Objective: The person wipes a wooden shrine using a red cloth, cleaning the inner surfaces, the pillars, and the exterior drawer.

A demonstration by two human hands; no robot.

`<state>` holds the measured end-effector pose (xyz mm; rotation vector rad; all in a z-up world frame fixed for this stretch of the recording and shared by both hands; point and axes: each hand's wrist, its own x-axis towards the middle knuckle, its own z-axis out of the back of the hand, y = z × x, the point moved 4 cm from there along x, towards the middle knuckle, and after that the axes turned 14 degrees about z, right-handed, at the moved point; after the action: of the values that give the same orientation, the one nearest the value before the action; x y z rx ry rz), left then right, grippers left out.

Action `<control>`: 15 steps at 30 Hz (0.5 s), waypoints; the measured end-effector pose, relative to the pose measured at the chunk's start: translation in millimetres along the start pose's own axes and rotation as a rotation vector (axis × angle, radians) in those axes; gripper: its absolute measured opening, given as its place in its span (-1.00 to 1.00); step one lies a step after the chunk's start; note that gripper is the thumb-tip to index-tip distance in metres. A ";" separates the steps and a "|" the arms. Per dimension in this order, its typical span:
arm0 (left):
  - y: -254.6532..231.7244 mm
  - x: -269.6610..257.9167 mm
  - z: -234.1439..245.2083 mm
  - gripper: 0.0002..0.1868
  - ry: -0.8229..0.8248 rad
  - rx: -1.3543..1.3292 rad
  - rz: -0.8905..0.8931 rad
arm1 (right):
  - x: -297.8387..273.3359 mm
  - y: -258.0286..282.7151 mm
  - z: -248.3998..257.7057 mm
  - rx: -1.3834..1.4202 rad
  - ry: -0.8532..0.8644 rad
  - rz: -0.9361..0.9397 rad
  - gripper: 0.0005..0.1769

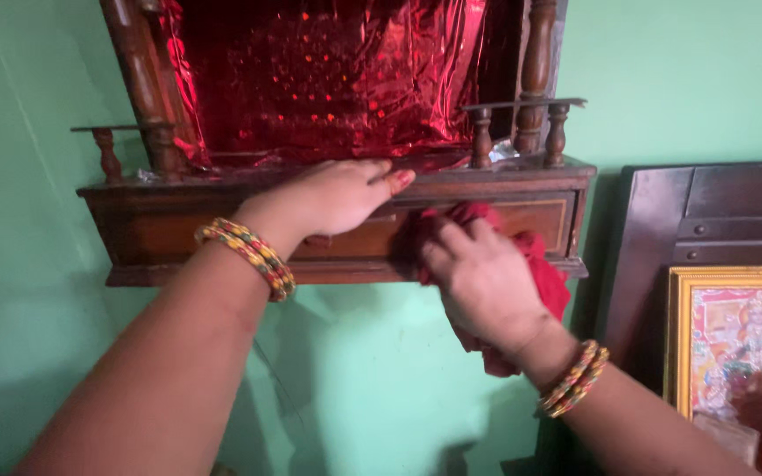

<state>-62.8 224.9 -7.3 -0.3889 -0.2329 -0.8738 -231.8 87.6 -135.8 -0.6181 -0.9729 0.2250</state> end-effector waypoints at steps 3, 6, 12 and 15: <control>13.0 -18.1 11.8 0.05 0.052 -0.020 0.086 | -21.3 -28.6 17.9 -0.034 0.035 -0.199 -0.22; 40.6 -31.4 17.7 0.05 0.049 -0.062 0.124 | -31.5 -51.4 35.0 -0.109 -0.125 -0.381 -0.33; 72.1 -29.2 29.2 0.03 -0.128 0.010 -0.117 | -10.0 -12.4 9.9 -0.137 -0.186 -0.428 -0.21; 66.4 -31.3 32.2 0.00 -0.050 0.026 0.039 | 16.7 27.8 -18.6 -0.055 -0.066 -0.301 -0.29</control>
<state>-31.7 298.7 -4.8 -0.3903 -0.2813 -0.8224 -204.7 110.2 -147.8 -0.5090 -1.1247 -0.0492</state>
